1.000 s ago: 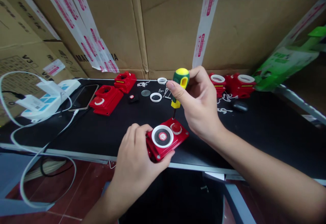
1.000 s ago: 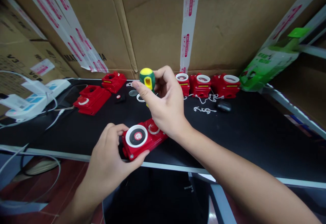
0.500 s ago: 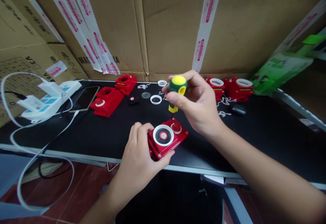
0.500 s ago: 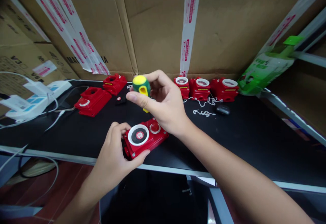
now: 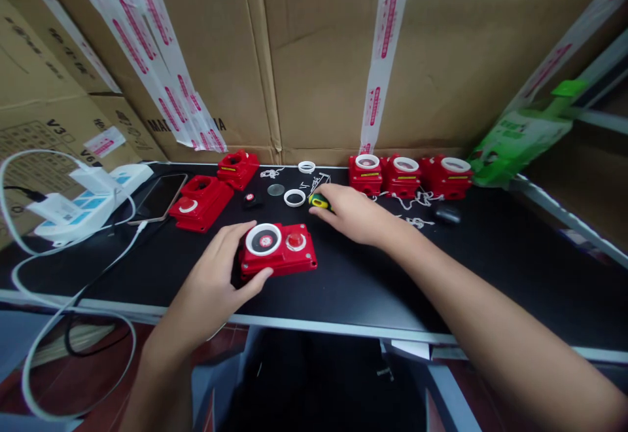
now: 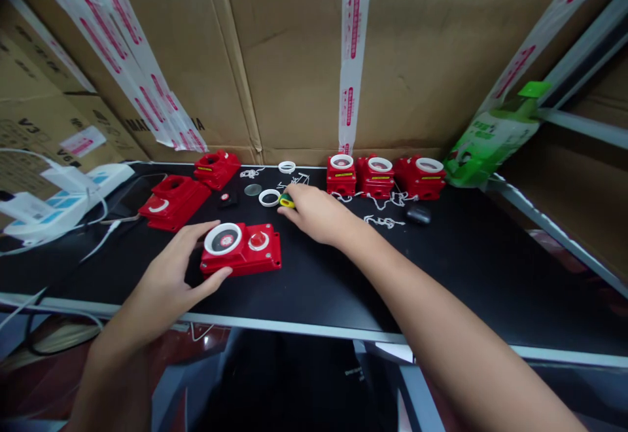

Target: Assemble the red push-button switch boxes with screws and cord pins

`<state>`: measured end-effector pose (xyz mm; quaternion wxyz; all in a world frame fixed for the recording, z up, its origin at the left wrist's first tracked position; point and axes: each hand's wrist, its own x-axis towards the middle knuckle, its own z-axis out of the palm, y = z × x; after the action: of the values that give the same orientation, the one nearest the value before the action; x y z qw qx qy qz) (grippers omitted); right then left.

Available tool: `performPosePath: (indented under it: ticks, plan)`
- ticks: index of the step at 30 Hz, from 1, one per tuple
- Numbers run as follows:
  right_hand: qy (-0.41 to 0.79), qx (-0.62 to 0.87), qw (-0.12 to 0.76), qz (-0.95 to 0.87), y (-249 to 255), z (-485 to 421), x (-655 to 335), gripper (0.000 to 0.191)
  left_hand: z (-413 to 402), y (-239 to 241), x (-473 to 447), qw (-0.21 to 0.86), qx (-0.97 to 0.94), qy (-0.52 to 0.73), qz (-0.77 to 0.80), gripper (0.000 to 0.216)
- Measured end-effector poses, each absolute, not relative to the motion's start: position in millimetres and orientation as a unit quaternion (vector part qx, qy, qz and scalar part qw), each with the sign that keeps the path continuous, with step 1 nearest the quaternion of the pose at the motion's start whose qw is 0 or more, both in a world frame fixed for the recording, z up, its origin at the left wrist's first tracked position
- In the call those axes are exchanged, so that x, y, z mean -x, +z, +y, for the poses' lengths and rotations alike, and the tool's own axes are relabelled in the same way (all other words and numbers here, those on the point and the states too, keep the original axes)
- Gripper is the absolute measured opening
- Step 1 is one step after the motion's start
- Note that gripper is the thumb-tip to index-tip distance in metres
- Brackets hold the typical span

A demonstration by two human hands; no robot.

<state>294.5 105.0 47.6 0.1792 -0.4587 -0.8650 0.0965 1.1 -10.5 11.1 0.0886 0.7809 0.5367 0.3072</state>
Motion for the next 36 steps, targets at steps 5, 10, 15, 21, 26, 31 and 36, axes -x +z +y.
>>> performPosePath:
  ticks: [5,10,15,21,26,31,36]
  plan:
    - [0.070,0.446,0.104,-0.886,41,91,-278,0.027,-2,14,21,0.101,-0.776,0.307,0.542,0.064]
    - [0.050,0.424,0.083,-0.900,37,87,-270,0.028,3,13,29,0.123,-0.772,0.315,0.539,0.062]
    - [0.053,0.407,0.119,-0.904,34,91,-273,0.031,4,13,28,0.132,-0.770,0.321,0.535,0.061]
    - [0.018,0.457,0.234,-0.858,67,119,-319,0.027,6,11,27,0.130,-0.776,0.316,0.530,0.062]
    - [-0.019,0.492,0.269,-0.828,88,135,-363,0.031,8,7,31,0.137,-0.778,0.316,0.525,0.062]
    - [-0.079,0.562,0.269,-0.778,80,124,-385,0.029,10,5,32,0.130,-0.779,0.316,0.525,0.062]
    - [-0.051,0.509,0.291,-0.808,75,113,-394,0.031,11,6,31,0.112,-0.776,0.315,0.535,0.063]
